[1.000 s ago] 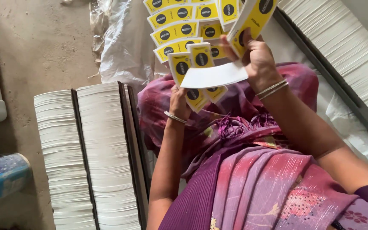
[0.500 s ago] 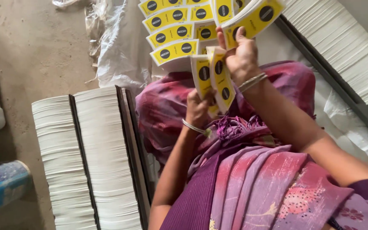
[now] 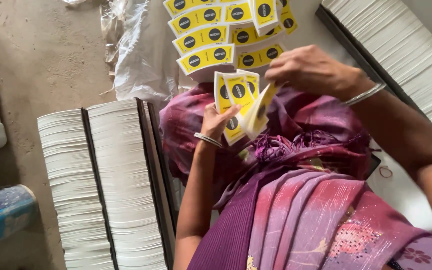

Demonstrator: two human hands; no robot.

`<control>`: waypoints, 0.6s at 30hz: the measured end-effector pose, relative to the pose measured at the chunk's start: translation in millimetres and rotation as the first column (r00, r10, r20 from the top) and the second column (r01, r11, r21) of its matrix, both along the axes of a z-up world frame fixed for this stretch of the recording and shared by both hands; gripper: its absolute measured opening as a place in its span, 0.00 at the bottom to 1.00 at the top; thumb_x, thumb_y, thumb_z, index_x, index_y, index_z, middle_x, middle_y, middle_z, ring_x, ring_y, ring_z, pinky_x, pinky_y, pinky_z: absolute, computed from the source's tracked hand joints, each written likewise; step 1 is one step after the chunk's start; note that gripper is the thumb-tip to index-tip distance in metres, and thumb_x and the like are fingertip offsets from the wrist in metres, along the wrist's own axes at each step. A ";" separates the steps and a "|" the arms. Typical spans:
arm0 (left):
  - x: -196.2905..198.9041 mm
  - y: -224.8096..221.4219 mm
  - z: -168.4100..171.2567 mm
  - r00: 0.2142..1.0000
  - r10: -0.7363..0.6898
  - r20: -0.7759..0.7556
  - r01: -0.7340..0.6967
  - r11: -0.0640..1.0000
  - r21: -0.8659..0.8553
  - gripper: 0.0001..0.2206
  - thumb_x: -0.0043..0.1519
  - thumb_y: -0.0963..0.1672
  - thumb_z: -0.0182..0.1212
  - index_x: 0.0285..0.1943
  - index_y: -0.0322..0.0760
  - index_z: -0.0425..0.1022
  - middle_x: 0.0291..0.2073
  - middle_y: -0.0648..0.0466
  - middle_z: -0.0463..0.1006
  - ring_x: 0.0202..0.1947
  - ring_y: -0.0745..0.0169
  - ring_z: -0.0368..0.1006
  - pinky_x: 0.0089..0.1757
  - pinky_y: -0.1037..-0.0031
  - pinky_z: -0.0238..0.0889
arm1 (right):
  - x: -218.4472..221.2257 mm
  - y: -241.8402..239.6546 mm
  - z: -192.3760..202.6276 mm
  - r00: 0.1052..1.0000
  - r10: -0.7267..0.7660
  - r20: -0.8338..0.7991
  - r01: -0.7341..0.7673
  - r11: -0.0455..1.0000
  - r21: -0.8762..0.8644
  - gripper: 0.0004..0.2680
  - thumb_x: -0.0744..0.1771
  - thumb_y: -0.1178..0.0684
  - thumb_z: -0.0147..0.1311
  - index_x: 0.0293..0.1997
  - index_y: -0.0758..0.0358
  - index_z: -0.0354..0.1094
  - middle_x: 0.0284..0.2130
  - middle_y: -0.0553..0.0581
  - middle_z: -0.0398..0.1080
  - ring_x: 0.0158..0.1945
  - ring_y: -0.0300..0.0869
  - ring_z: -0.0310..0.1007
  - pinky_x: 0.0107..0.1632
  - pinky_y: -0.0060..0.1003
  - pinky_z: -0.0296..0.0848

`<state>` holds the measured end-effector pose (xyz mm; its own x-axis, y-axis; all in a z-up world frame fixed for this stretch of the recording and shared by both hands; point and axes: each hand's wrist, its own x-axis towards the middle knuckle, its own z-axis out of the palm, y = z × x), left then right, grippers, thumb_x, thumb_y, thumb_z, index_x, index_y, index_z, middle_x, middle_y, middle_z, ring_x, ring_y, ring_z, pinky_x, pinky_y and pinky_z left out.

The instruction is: The person gathers paper labels by hand, stacks them into a pile, and places the stack into a metal tray. They then continue to sort through, flip, and rearrange the stacks of labels on the white surface.

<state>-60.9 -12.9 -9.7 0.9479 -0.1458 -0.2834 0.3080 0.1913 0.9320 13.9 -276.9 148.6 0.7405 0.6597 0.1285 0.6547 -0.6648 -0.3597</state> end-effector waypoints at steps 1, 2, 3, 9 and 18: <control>1.7 -2.1 6.6 0.999 -0.043 -0.020 0.043 0.999 -0.015 0.09 0.58 0.40 0.70 0.44 0.28 0.83 0.34 0.51 0.85 0.30 0.69 0.79 0.34 0.77 0.73 | -6.3 12.2 18.2 0.991 0.133 -0.009 -0.133 0.979 -0.155 0.03 0.66 0.54 0.57 0.40 0.57 0.72 0.32 0.50 0.74 0.37 0.41 0.75 0.42 0.38 0.76; 3.5 -4.0 13.3 0.995 -0.087 -0.040 0.086 0.996 -0.030 0.09 0.58 0.40 0.70 0.44 0.28 0.82 0.34 0.50 0.85 0.30 0.69 0.79 0.34 0.77 0.73 | -12.4 24.6 36.5 0.965 0.259 -0.040 -0.259 0.916 -0.305 0.05 0.62 0.52 0.61 0.38 0.54 0.73 0.29 0.47 0.74 0.36 0.41 0.74 0.43 0.39 0.72; 3.5 -6.5 13.3 0.995 -0.086 -0.040 0.085 0.996 -0.028 0.09 0.58 0.40 0.70 0.44 0.28 0.82 0.34 0.50 0.85 0.30 0.69 0.79 0.34 0.77 0.73 | -11.8 25.5 38.0 0.965 0.260 -0.039 -0.259 0.917 -0.304 0.05 0.62 0.52 0.61 0.38 0.54 0.73 0.29 0.47 0.74 0.36 0.41 0.74 0.43 0.39 0.72; -3.6 -19.1 -5.3 0.987 -0.161 -0.021 0.162 0.986 0.050 0.09 0.63 0.41 0.67 0.46 0.27 0.83 0.31 0.51 0.83 0.27 0.70 0.75 0.30 0.76 0.70 | -4.3 47.2 14.3 0.959 0.233 -0.161 -0.277 0.886 -0.371 0.04 0.66 0.52 0.59 0.41 0.51 0.70 0.31 0.43 0.74 0.40 0.36 0.73 0.53 0.40 0.62; -14.1 -36.7 3.4 0.994 0.041 0.097 -0.036 0.998 -0.054 0.11 0.63 0.44 0.64 0.45 0.26 0.81 0.34 0.50 0.84 0.31 0.65 0.78 0.34 0.73 0.74 | -48.9 39.6 -77.6 0.760 -0.155 -0.631 0.566 0.637 0.524 0.36 0.59 0.41 0.69 0.70 0.57 0.47 0.57 0.61 0.64 0.62 0.51 0.65 0.59 0.52 0.69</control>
